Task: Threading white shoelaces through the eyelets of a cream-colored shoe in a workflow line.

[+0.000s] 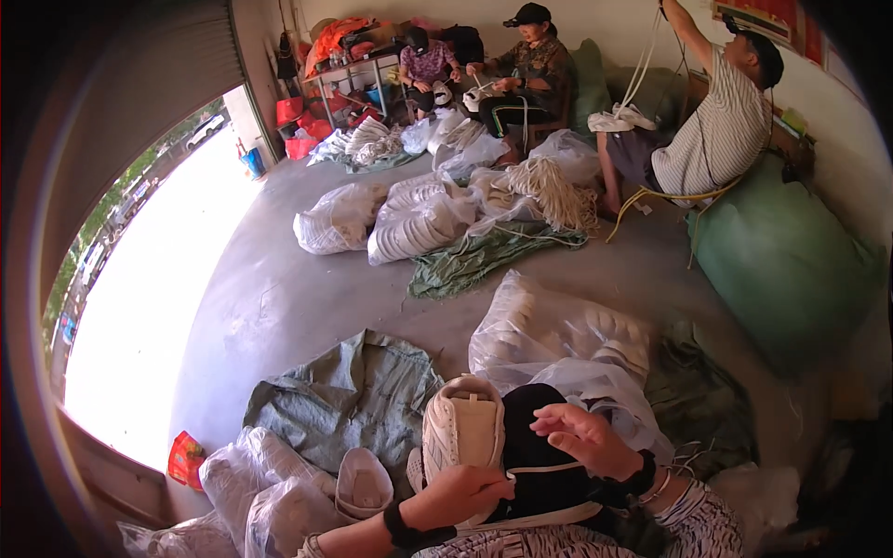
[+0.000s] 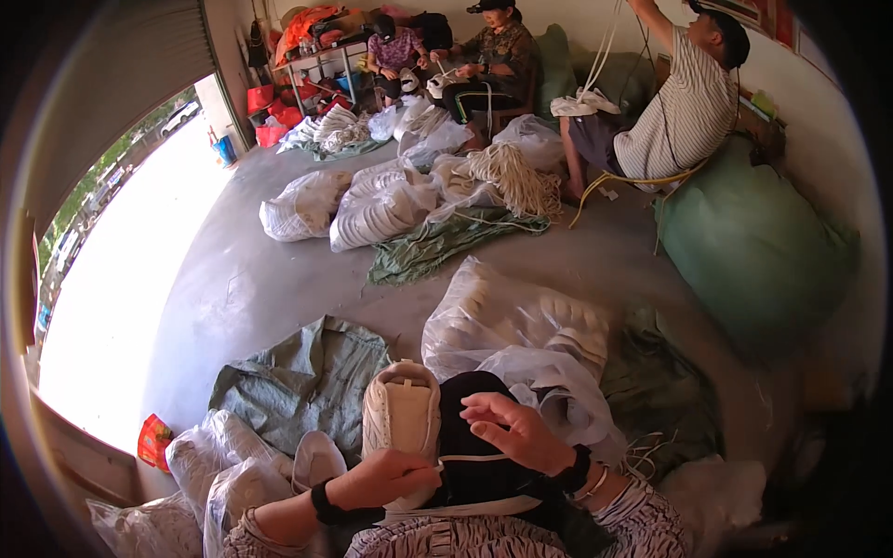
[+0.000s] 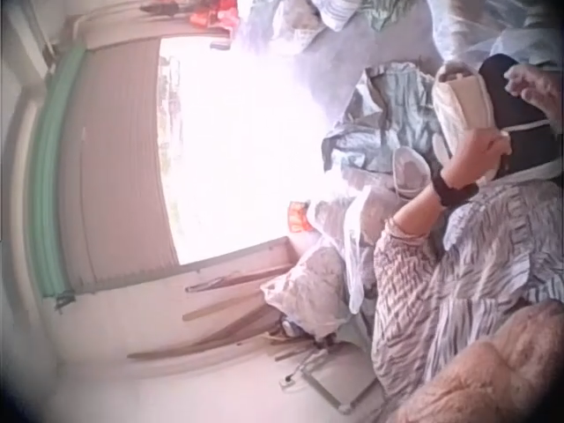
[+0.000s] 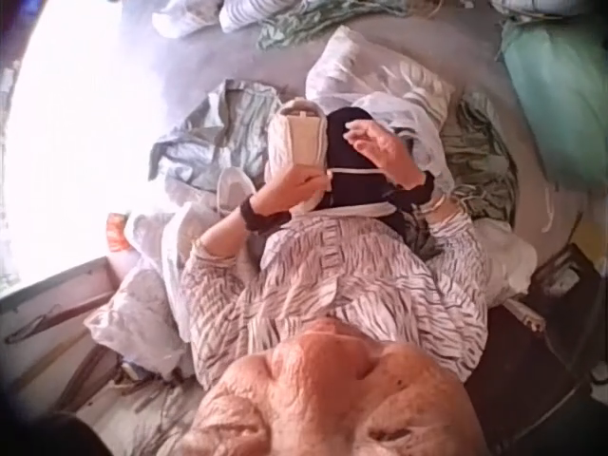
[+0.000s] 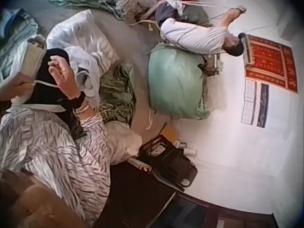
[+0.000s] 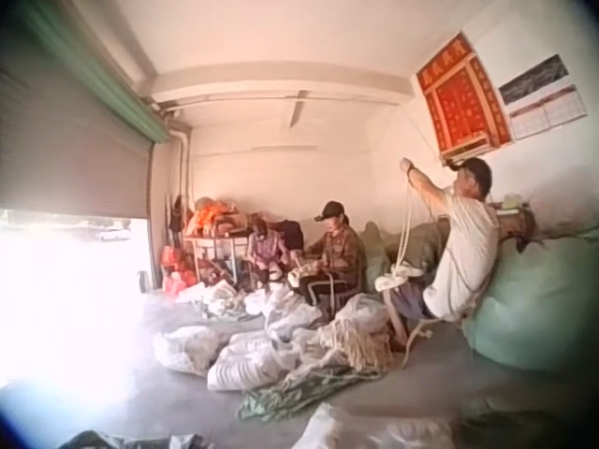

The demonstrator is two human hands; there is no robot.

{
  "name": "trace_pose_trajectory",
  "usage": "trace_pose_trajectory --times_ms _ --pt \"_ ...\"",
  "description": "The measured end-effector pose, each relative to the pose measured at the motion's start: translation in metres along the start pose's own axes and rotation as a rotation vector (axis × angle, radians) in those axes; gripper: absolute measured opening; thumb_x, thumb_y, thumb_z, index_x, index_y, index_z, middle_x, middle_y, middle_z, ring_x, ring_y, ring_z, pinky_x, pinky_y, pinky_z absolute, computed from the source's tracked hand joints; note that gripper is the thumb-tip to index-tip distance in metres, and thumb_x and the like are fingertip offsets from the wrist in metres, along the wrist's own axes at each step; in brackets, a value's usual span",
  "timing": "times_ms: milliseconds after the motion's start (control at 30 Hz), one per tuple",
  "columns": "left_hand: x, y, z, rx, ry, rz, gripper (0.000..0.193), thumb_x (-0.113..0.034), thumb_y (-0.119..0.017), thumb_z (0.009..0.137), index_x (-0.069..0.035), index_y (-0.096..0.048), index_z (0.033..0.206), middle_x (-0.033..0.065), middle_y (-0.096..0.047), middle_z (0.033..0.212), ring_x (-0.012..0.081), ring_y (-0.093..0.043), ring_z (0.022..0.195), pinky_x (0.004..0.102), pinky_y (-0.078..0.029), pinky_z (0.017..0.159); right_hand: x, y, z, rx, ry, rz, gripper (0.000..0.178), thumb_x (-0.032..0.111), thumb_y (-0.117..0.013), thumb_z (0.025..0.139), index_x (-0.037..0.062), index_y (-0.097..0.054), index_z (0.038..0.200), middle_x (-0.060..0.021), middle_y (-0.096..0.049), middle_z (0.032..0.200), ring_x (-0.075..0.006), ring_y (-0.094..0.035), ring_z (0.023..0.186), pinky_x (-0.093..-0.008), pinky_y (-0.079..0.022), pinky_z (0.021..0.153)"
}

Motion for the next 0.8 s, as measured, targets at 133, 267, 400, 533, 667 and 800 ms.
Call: trace_pose_trajectory --times_ms 133,267,400,533,667,800 --pt "0.001 0.005 0.016 -0.105 -0.024 -0.087 0.024 -0.021 -0.051 0.093 -0.002 -0.065 0.088 0.0065 -0.064 0.076 0.0153 -0.058 0.066 0.0303 -0.047 0.064 -0.005 -0.047 0.007 0.406 -0.442 0.273 0.036 0.025 -0.053 0.095 0.0022 -0.052 0.122 0.0011 -0.06 0.079 -0.0034 -0.051 0.061 -0.0179 -0.041 0.055" --pt "0.018 0.014 -0.006 -0.051 0.008 -0.046 0.022 -0.019 -0.047 0.093 -0.003 -0.062 0.087 0.0036 -0.059 0.07 0.0127 -0.056 0.064 0.0289 -0.046 0.061 -0.006 -0.01 0.001 0.402 -0.4 -0.074 0.022 0.021 -0.058 0.091 0.0032 -0.068 0.099 0.0031 -0.06 0.07 -0.0044 -0.051 0.057 -0.02 -0.04 0.052" --pt "0.041 0.017 -0.022 -0.091 0.059 -0.126 0.019 -0.016 -0.046 0.093 -0.004 -0.06 0.089 0.0019 -0.055 0.066 0.0105 -0.054 0.061 0.0278 -0.045 0.057 0.005 0.01 0.007 0.25 -0.052 -0.786 0.011 0.015 -0.065 0.079 0.0051 -0.068 0.08 -0.0117 -0.066 0.075 -0.0264 -0.061 0.066 -0.0323 -0.046 0.06" --pt "0.039 0.016 -0.018 -0.208 -0.097 0.078 0.016 -0.016 -0.049 0.091 -0.005 -0.06 0.092 0.0078 -0.059 0.07 0.02 -0.06 0.065 0.0327 -0.048 0.06 0.03 -0.008 0.01 0.241 0.051 -1.262 0.015 0.018 -0.067 0.074 0.009 -0.067 0.087 -0.0107 -0.059 0.091 -0.0284 -0.056 0.089 -0.0428 -0.044 0.08" --pt "0.038 0.002 -0.006 -0.272 -0.121 0.247 0.014 -0.02 -0.053 0.089 -0.009 -0.061 0.093 0.0126 -0.061 0.074 0.0303 -0.061 0.068 0.0371 -0.048 0.062 0.05 -0.058 0.023 0.098 0.335 -0.538 0.028 0.019 -0.064 0.084 0.0061 -0.062 0.109 -0.0101 -0.064 0.097 -0.0199 -0.061 0.088 -0.0322 -0.047 0.072" --pt "0.019 0.018 -0.015 -0.373 0.057 0.265 0.015 -0.026 -0.062 0.084 -0.013 -0.064 0.092 0.0087 -0.062 0.079 0.0267 -0.061 0.08 0.0376 -0.048 0.072 0.001 -0.056 0.023 0.447 -0.397 -0.164 0.025 0.022 -0.058 0.091 0.0009 -0.061 0.104 -0.0043 -0.063 0.07 -0.0089 -0.059 0.062 -0.0242 -0.045 0.056"
Point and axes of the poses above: each hand's wrist, its own z-axis towards the middle knuckle, its own y-axis out of the back of the hand, x = y × z, the point moved 4 cm from there along z, towards the middle knuckle
